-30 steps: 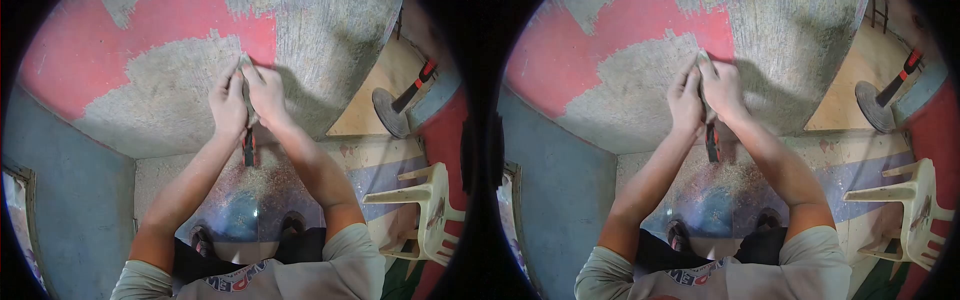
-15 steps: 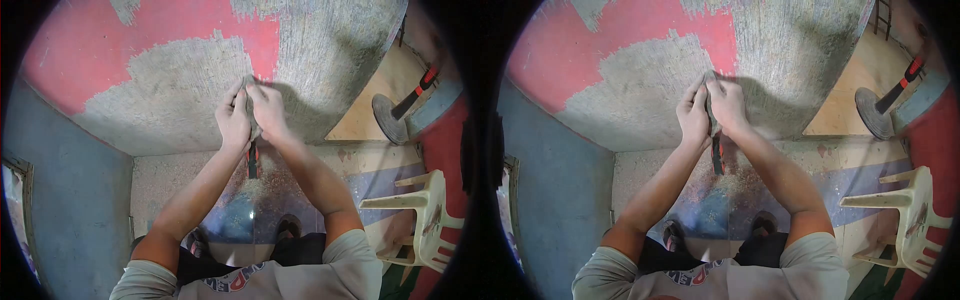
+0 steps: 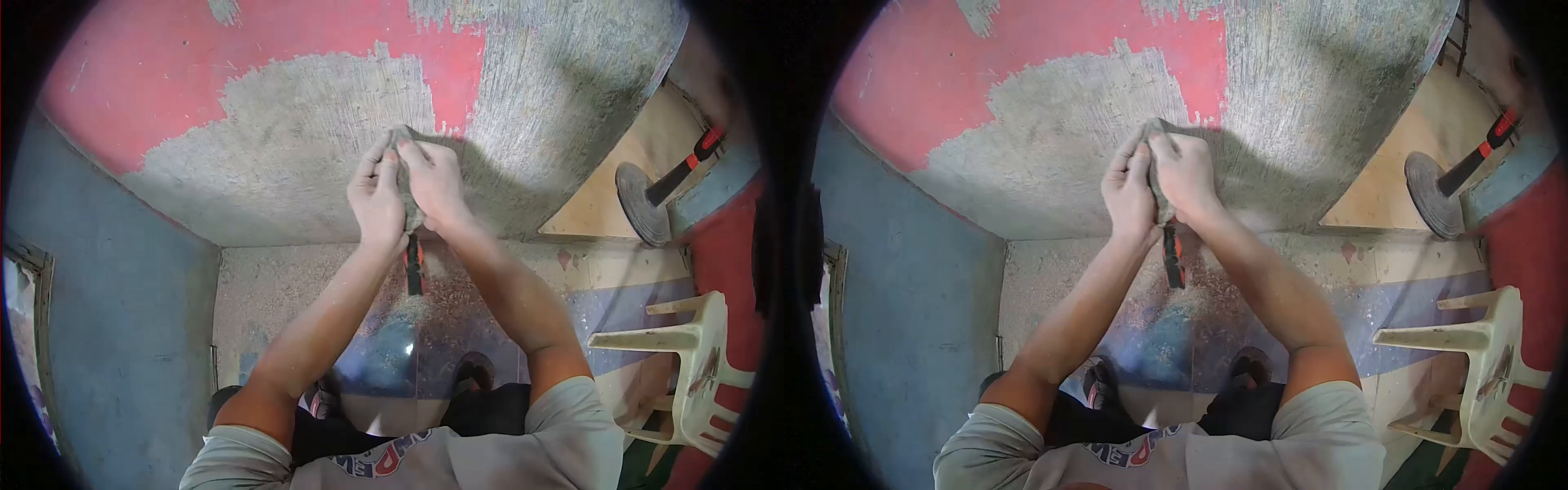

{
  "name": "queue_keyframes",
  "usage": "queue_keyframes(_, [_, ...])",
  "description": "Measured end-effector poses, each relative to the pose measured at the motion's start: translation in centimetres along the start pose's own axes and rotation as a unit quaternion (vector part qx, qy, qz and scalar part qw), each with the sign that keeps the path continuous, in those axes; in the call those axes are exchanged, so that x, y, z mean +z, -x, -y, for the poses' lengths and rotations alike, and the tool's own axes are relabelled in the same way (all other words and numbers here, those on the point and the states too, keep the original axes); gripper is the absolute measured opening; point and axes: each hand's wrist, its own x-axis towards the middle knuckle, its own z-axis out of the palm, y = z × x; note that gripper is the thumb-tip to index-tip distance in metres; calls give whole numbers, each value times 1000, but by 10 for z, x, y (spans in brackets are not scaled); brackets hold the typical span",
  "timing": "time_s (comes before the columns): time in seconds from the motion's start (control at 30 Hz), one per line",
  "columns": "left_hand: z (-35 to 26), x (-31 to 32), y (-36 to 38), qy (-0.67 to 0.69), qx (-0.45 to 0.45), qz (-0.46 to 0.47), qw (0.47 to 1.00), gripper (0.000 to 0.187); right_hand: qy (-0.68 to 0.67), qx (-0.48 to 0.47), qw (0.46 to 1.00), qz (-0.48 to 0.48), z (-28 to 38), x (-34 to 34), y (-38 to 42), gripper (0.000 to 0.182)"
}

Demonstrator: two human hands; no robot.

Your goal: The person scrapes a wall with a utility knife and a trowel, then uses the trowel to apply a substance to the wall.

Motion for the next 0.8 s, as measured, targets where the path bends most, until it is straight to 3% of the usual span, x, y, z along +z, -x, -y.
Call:
queue_keyframes(0.07, [-36,12,-7,6,32,0,999,35,37,-64,997,3,22,9,-9,45])
queue_keyframes(0.13, [-57,15,-20,20,56,11,998,33,-5,-31,999,0,42,18,-18,45])
queue_keyframes(0.2, [-53,12,-17,14,54,8,998,33,20,-17,1000,-11,59,19,-14,44])
queue_keyframes(0.3, [-29,-1,-11,-10,35,3,999,32,23,-44,999,-13,5,15,-5,43])
queue_keyframes(0.33, [-21,-4,-7,2,19,-1,1000,32,-1,23,1000,-10,2,15,3,43])
queue_keyframes(0.4, [-17,-6,-6,14,-6,-7,1000,33,22,7,1000,1,2,15,0,38])
queue_keyframes(0.47, [-40,0,-19,6,28,9,1000,33,37,-26,999,15,22,15,-10,38])
queue_keyframes(0.57, [-63,9,-25,18,47,21,998,34,-20,19,1000,14,71,22,-17,40])
queue_keyframes(0.63, [-55,4,-28,-20,78,22,996,34,24,-42,999,0,53,22,-14,39])
queue_keyframes(0.7, [-41,-1,-16,-23,47,2,999,34,49,-65,997,-8,27,20,-5,40])
queue_keyframes(0.77, [-21,-11,-11,12,-11,-3,1000,34,52,-37,998,-6,14,21,0,41])
queue_keyframes(0.8, [-21,-11,-15,-1,15,-1,1000,34,55,-49,997,-10,20,22,-1,41])
